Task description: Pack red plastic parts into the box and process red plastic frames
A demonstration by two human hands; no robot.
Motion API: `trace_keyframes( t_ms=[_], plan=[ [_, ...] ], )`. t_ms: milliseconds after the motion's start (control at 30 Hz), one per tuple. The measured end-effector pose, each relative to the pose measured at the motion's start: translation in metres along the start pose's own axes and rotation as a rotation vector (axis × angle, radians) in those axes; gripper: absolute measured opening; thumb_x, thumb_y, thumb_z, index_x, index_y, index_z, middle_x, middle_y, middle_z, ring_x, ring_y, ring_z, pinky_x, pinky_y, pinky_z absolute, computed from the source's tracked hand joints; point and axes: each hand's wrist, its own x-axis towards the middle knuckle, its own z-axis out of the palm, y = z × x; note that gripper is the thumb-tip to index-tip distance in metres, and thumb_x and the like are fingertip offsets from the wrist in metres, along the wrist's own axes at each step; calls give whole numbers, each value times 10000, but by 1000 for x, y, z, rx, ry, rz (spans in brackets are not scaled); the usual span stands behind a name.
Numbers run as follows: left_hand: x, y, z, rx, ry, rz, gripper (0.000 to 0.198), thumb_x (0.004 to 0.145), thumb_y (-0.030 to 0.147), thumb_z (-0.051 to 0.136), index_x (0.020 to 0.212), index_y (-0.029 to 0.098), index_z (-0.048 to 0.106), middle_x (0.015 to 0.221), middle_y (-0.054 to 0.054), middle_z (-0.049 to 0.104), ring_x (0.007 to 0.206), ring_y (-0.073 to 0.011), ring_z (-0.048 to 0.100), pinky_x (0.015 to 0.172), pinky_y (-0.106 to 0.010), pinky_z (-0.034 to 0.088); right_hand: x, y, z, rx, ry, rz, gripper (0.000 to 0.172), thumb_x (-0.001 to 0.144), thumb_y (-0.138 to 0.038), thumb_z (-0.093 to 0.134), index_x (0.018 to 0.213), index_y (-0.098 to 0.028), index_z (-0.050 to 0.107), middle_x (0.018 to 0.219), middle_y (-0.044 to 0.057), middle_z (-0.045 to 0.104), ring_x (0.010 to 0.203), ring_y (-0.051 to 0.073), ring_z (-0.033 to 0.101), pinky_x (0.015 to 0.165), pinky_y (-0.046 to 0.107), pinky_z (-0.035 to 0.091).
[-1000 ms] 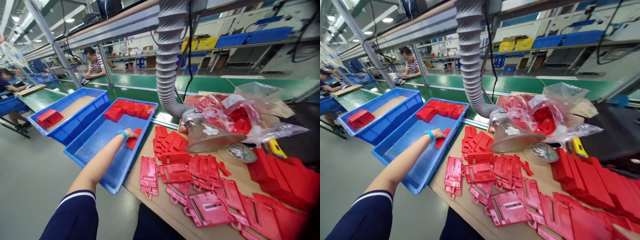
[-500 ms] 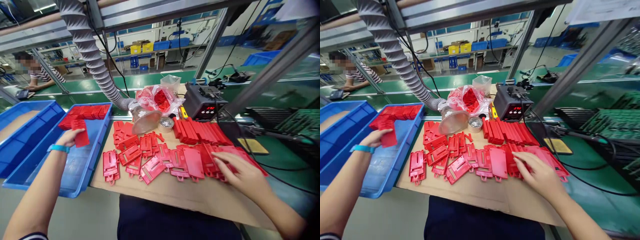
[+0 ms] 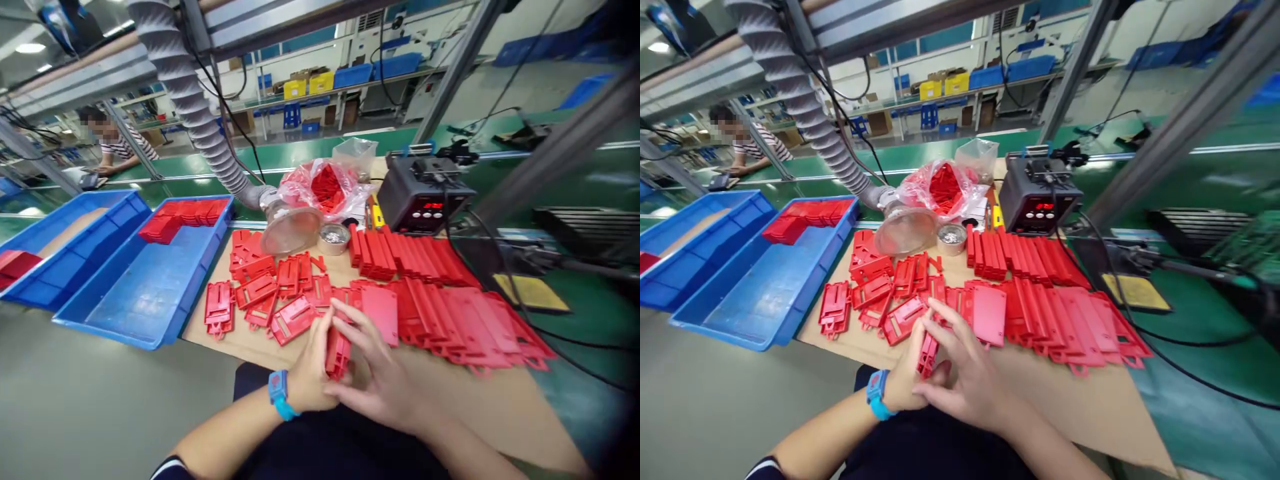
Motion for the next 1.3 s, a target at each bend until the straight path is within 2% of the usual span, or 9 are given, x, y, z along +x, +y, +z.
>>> trace_keyframes(
  t_ms=[200, 400, 533, 667, 867, 967, 1100, 1200, 1300],
  plan=[
    [-10, -33, 10, 55, -27, -4, 913, 674, 283, 681, 1404, 271, 132, 1415, -134, 284, 1301, -324, 305, 1073, -521, 278, -33, 23, 12, -5, -39, 81, 663, 778, -345, 631, 1345, -235, 304, 1337, 147, 417, 1251, 266, 389, 995, 450, 399],
    [-14, -40, 4, 141, -89, 19, 978, 680, 343, 696, 1409, 176, 66, 1438, -190, 237, 1324, -323, 265, 1073, -506, 266, -37, 28, 15, 24, 2, 114, 728, 747, -442, 650, 1358, -242, 310, 1320, 135, 454, 1231, 264, 418, 991, 427, 408],
    [-16, -37, -4, 188, -129, 72, 915, 673, 354, 709, 1392, 244, 155, 1383, -153, 327, 1294, -330, 312, 1077, -503, 261, -34, 21, 19, -120, 3, -18, 795, 683, -586, 635, 1329, -208, 368, 1237, 152, 509, 1201, 294, 443, 1043, 554, 261],
    [-16, -35, -7, 157, -182, 44, 762, 729, 329, 651, 1347, 427, 214, 1342, -64, 385, 1264, -297, 365, 1072, -457, 290, -29, 8, 30, -271, 46, -122, 627, 713, -600, 594, 1172, -180, 521, 1152, 156, 553, 1204, 300, 438, 1055, 581, 171],
    [-21, -32, -8, 29, -78, -118, 446, 786, 298, 545, 1223, 282, 456, 1162, -99, 503, 1170, -305, 447, 1048, -522, 282, -18, 21, -19, -296, -157, 81, 624, 864, -533, 395, 1365, -170, 309, 1314, 150, 471, 1271, 256, 366, 1043, 490, 294],
    [-28, -26, -16, -131, -75, -253, 306, 808, 367, 530, 1084, 237, 546, 1057, -104, 549, 1039, -277, 523, 983, -486, 355, -8, 52, -55, -605, -217, 292, 721, 796, -483, 533, 1369, -103, 314, 1328, 199, 446, 1285, 331, 320, 1052, 578, 195],
    [-35, -18, -30, -620, -119, -520, 461, 769, 517, 560, 1096, 195, 519, 845, -81, 605, 787, -227, 609, 763, -413, 487, 8, 80, -68, -743, -494, 334, 1009, 544, -606, 695, 1326, -46, 390, 1263, 238, 496, 1238, 415, 352, 1038, 635, 121],
    [-35, -15, -37, -938, -156, -650, 505, 716, 546, 612, 1039, 167, 529, 786, -78, 628, 691, -227, 652, 671, -372, 501, 14, 83, -64, -817, -464, 280, 886, 579, -520, 720, 1290, -67, 448, 1148, 205, 577, 1144, 377, 462, 1045, 613, 138],
    [-31, -15, -39, -1094, -174, -696, 477, 723, 502, 628, 1038, 162, 519, 798, -77, 637, 689, -250, 673, 695, -409, 501, 10, 79, -67, -775, -308, 311, 653, 695, -366, 674, 1259, -99, 483, 1057, 167, 609, 1011, 315, 551, 969, 541, 345]
  ],
)
